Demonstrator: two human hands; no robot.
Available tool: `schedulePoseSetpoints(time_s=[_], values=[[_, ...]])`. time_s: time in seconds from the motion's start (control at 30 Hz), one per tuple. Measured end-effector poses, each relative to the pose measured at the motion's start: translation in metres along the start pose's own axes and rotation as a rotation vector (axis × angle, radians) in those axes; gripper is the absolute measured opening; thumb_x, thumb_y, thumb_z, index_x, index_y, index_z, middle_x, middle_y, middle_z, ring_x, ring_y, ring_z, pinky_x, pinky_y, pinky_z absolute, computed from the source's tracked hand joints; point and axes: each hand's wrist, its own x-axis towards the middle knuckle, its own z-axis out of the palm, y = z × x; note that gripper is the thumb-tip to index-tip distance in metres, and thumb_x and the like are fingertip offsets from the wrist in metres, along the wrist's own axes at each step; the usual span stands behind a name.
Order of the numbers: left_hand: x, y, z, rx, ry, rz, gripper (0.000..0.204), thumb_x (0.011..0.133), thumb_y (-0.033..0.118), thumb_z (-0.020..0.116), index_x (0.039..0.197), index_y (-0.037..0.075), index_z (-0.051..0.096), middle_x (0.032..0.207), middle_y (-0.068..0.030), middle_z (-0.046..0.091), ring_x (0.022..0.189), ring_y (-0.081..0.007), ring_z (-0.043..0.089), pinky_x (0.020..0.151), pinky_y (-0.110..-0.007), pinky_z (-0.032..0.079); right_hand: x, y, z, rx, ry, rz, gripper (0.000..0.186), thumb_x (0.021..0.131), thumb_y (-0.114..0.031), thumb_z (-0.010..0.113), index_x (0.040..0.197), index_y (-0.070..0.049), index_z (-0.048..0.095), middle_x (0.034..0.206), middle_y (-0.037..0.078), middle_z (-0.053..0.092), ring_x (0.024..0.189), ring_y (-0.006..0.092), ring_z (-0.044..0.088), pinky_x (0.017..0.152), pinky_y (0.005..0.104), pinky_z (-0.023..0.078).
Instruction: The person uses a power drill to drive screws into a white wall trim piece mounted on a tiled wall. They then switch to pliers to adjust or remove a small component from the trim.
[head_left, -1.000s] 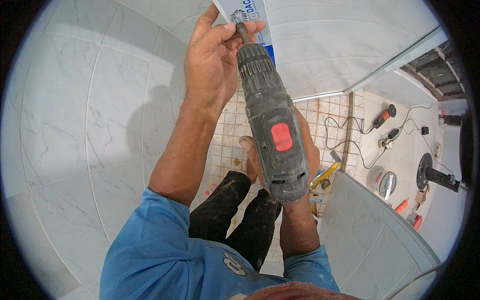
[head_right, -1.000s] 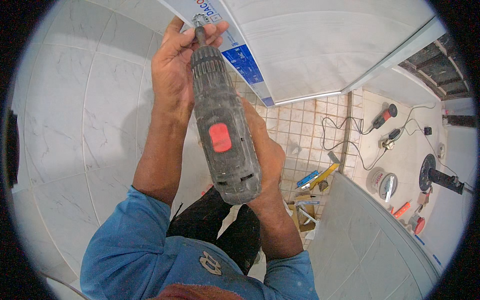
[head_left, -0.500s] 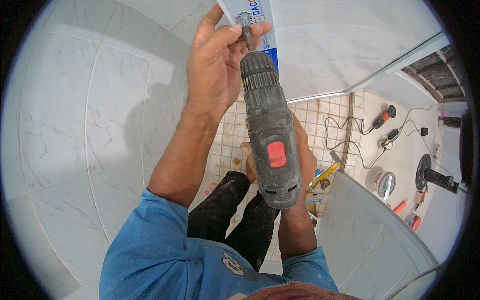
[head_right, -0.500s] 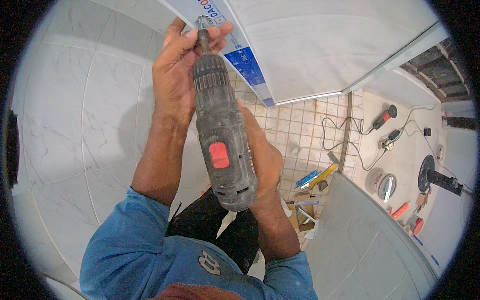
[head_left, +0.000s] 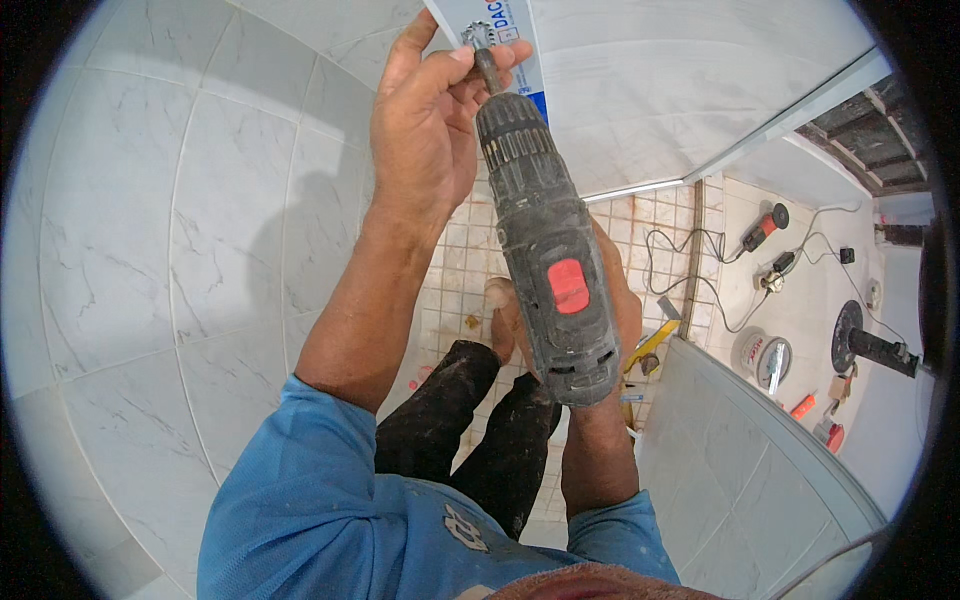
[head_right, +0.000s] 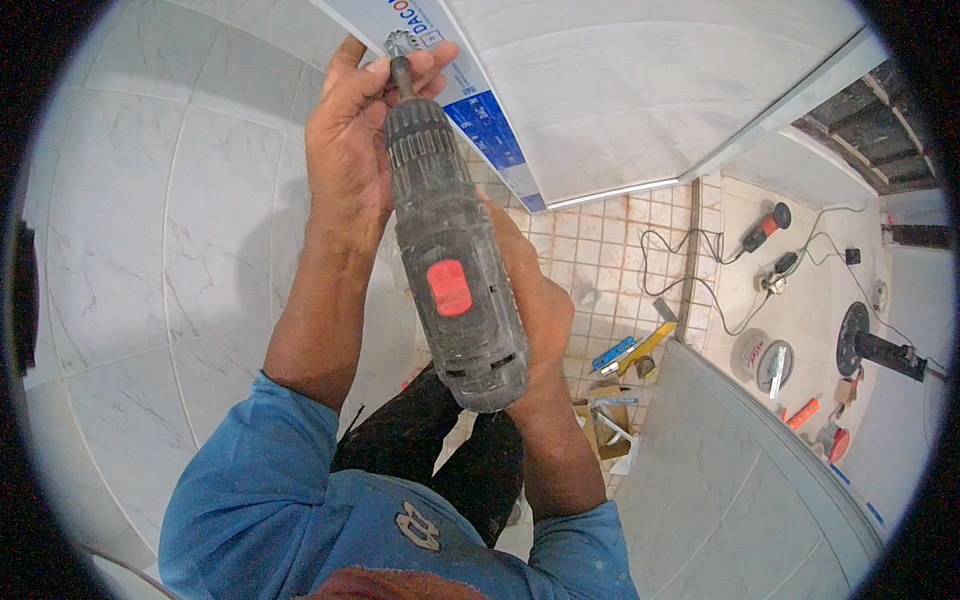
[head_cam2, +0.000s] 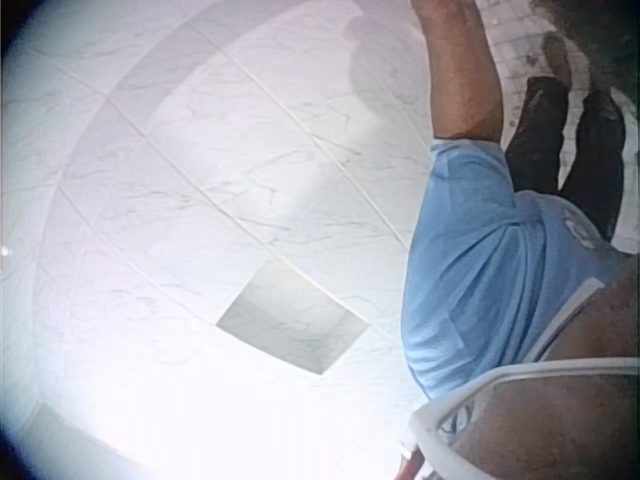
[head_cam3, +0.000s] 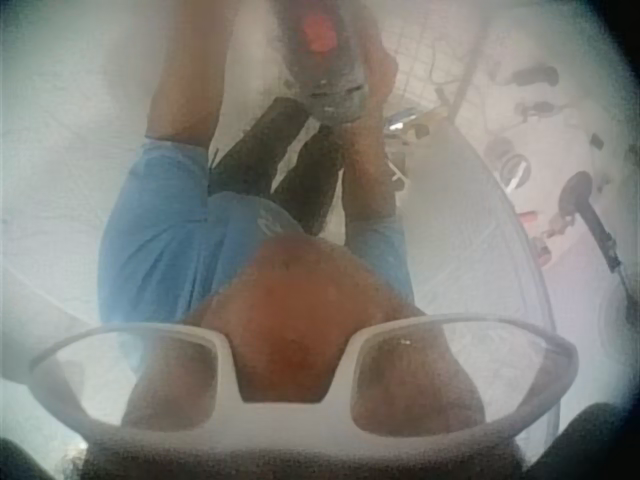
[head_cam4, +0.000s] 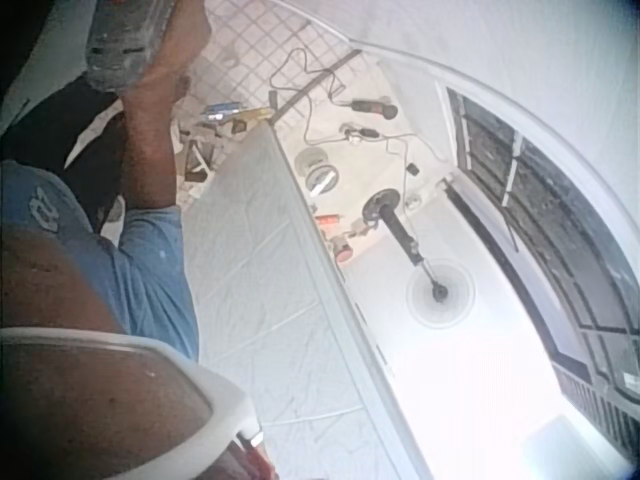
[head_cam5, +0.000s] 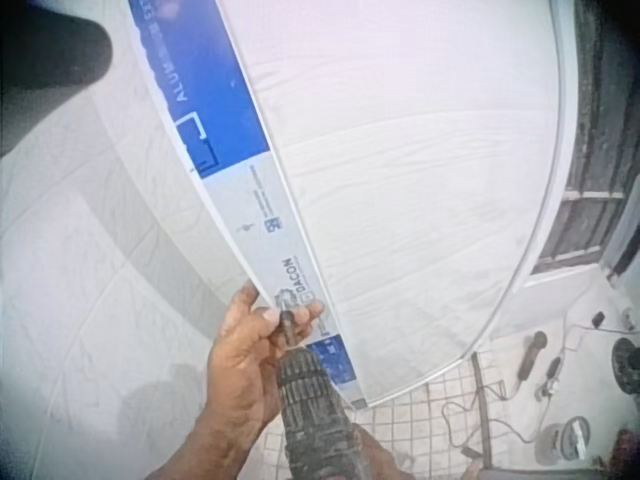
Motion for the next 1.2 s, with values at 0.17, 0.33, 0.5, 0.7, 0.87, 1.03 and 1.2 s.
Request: schedulePoseSetpoints(time_s=[0.17, 0.33, 0.5, 0.7, 0.87, 1.03, 1.2], values=[[0.000, 0.002, 0.003, -0.003, 0.006, -0.007, 0.056, 0.102, 0.014, 0.050, 0.152, -0.007, 0.034, 0.109, -0.0173, 0.077, 0.122, -0.0332, 0.070, 0.114, -0.046, 0.043, 0.003, -0.003, -0.004, -0.013, -0.005, -0.048, 0.078, 0.081, -0.018, 0.092, 0.148, -0.002, 0.055, 0.137, 0.017, 0.070, 0.109, 0.0221, 0.076, 0.088, 0.0331, 0.062], [0.000, 0.000, 0.001, 0.003, 0.005, 0.002, 0.057, 0.102, 0.014, 0.050, 0.152, -0.007, 0.034, 0.110, -0.0174, 0.078, 0.122, -0.0332, 0.070, 0.113, -0.046, 0.044, 0.004, -0.002, -0.004, 0.037, 0.015, -0.061, 0.079, 0.080, -0.020, 0.093, 0.146, -0.002, 0.055, 0.131, 0.017, 0.073, 0.105, 0.0202, 0.077, 0.084, 0.0326, 0.063], [-0.001, -0.001, 0.001, -0.022, 0.013, -0.001, 0.058, 0.103, 0.015, 0.050, 0.153, -0.008, 0.032, 0.110, -0.0186, 0.077, 0.122, -0.0339, 0.070, 0.112, -0.046, 0.045, 0.006, -0.005, -0.009, -0.011, -0.018, -0.001, 0.080, 0.080, -0.022, 0.093, 0.147, -0.003, 0.054, 0.125, 0.015, 0.076, 0.100, 0.0183, 0.078, 0.080, 0.0320, 0.063], [-0.003, 0.004, 0.008, -0.011, 0.044, -0.012, 0.060, 0.102, 0.012, 0.048, 0.156, -0.006, 0.031, 0.111, -0.0193, 0.077, 0.110, -0.0302, 0.073, 0.104, -0.041, 0.050, 0.008, -0.010, -0.011, -0.033, -0.025, -0.005, 0.081, 0.080, -0.020, 0.093, 0.149, -0.003, 0.053, 0.125, 0.016, 0.075, 0.101, 0.0191, 0.078, 0.082, 0.0325, 0.063], [0.002, 0.000, -0.008, 0.113, 0.050, -0.010, 0.055, 0.099, 0.010, 0.048, 0.152, -0.007, 0.042, 0.109, -0.0152, 0.075, 0.101, -0.0231, 0.069, 0.098, -0.035, 0.053, 0.010, -0.020, -0.016, 0.041, -0.065, 0.089, 0.083, 0.081, -0.018, 0.090, 0.152, -0.004, 0.049, 0.129, 0.016, 0.073, 0.106, 0.0203, 0.076, 0.087, 0.0341, 0.062], [0.004, 0.003, -0.009, 0.528, 0.107, 0.148, 0.055, 0.094, 0.003, 0.050, 0.148, -0.008, 0.051, 0.122, -0.0147, 0.069, 0.116, -0.0225, 0.063, 0.105, -0.034, 0.049, 0.008, -0.022, -0.011, 0.153, -0.051, 0.221, 0.083, 0.079, -0.020, 0.094, 0.148, -0.001, 0.052, 0.119, 0.013, 0.075, 0.105, 0.0182, 0.074, 0.090, 0.0334, 0.060], [0.006, 0.000, -0.006, 0.179, 0.011, 0.119, 0.066, 0.085, -0.007, 0.048, 0.151, -0.005, 0.051, 0.134, -0.0151, 0.064, 0.126, -0.0222, 0.059, 0.113, -0.035, 0.043, 0.015, -0.035, -0.010, 0.026, -0.088, 0.180, 0.079, 0.083, -0.018, 0.091, 0.149, -0.002, 0.051, 0.126, 0.014, 0.073, 0.106, 0.0175, 0.074, 0.092, 0.0328, 0.060]])
